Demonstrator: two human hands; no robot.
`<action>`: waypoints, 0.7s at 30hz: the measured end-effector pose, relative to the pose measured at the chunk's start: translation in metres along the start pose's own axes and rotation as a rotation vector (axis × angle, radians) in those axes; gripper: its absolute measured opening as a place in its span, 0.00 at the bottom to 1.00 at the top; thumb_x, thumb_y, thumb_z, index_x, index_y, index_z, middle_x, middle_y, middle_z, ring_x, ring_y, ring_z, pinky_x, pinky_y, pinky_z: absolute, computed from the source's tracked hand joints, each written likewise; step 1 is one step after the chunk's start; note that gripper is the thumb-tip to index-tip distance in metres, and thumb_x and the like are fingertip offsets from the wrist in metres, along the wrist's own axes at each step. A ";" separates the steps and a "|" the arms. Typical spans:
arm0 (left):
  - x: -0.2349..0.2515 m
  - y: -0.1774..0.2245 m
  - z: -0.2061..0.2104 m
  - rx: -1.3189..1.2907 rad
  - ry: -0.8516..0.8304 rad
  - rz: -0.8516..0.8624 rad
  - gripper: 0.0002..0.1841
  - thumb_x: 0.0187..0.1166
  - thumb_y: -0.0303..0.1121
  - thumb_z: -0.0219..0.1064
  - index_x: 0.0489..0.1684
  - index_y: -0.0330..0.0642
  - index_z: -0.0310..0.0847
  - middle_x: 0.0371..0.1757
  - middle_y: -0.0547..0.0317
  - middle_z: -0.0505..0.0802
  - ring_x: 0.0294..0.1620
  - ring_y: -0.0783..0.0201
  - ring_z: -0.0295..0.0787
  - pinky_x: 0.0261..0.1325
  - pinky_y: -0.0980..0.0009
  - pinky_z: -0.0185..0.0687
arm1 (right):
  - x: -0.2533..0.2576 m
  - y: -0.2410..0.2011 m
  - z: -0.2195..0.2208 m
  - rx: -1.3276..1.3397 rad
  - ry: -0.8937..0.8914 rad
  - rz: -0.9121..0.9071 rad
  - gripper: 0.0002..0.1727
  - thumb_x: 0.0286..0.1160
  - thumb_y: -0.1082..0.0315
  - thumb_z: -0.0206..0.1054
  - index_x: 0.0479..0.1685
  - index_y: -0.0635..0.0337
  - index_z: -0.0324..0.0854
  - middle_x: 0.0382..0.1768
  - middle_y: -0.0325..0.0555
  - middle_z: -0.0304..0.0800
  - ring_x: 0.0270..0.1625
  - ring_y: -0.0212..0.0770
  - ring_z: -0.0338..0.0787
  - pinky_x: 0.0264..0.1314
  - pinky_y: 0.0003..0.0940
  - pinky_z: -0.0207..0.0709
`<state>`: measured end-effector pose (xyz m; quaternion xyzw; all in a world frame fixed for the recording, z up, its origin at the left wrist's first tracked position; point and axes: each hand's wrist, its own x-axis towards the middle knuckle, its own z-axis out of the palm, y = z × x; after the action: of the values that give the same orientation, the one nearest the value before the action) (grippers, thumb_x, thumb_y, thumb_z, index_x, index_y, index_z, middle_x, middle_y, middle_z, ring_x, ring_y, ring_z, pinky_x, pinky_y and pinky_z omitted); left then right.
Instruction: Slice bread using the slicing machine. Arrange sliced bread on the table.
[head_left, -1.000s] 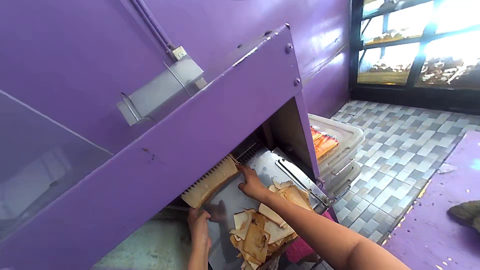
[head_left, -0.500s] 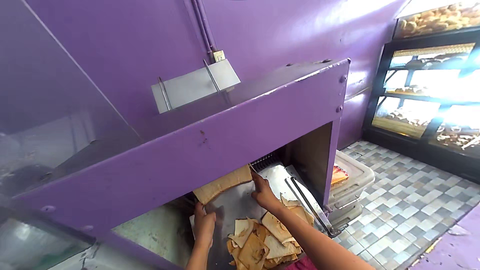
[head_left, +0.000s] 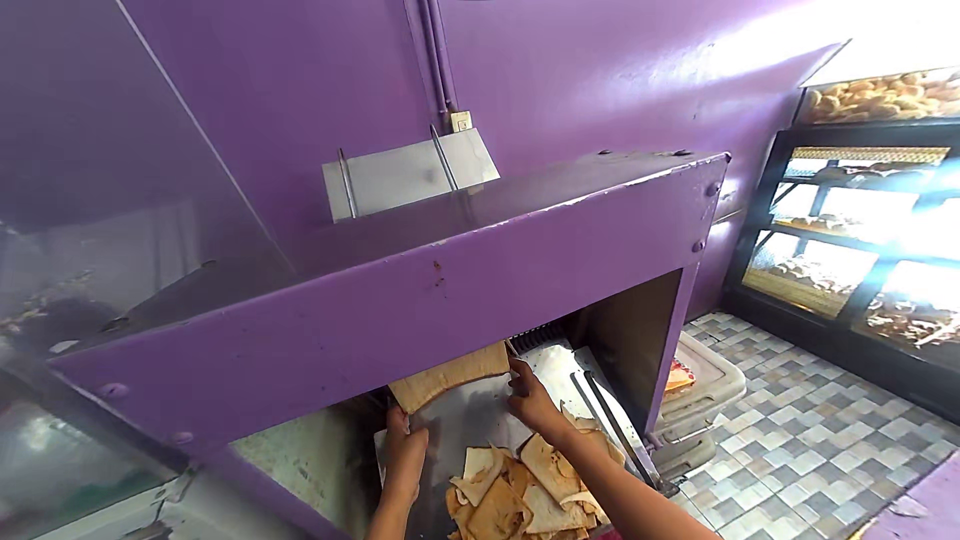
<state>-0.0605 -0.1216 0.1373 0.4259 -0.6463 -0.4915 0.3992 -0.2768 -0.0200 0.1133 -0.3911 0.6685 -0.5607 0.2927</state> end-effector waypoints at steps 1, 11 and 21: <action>-0.001 0.000 0.000 0.000 0.003 -0.003 0.40 0.60 0.11 0.57 0.83 0.26 0.55 0.84 0.30 0.68 0.85 0.46 0.64 0.83 0.55 0.65 | 0.000 0.001 0.000 0.004 -0.002 0.002 0.44 0.62 0.78 0.65 0.89 0.58 0.58 0.82 0.64 0.67 0.74 0.56 0.79 0.71 0.50 0.76; -0.002 -0.003 0.002 -0.058 0.040 0.015 0.44 0.58 0.13 0.59 0.85 0.24 0.49 0.83 0.28 0.68 0.84 0.44 0.67 0.82 0.55 0.67 | 0.000 0.006 -0.002 0.011 -0.007 -0.011 0.43 0.61 0.77 0.66 0.87 0.58 0.62 0.81 0.62 0.70 0.72 0.56 0.81 0.69 0.51 0.78; -0.001 -0.001 0.000 -0.088 0.027 0.009 0.46 0.59 0.16 0.58 0.89 0.27 0.47 0.84 0.29 0.67 0.84 0.45 0.66 0.82 0.57 0.66 | -0.018 0.008 0.007 0.074 0.012 -0.108 0.49 0.59 0.77 0.67 0.89 0.64 0.47 0.86 0.63 0.63 0.75 0.50 0.80 0.70 0.42 0.78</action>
<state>-0.0600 -0.1209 0.1364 0.4117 -0.6203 -0.5119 0.4286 -0.2628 -0.0081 0.1032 -0.4122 0.6271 -0.6023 0.2721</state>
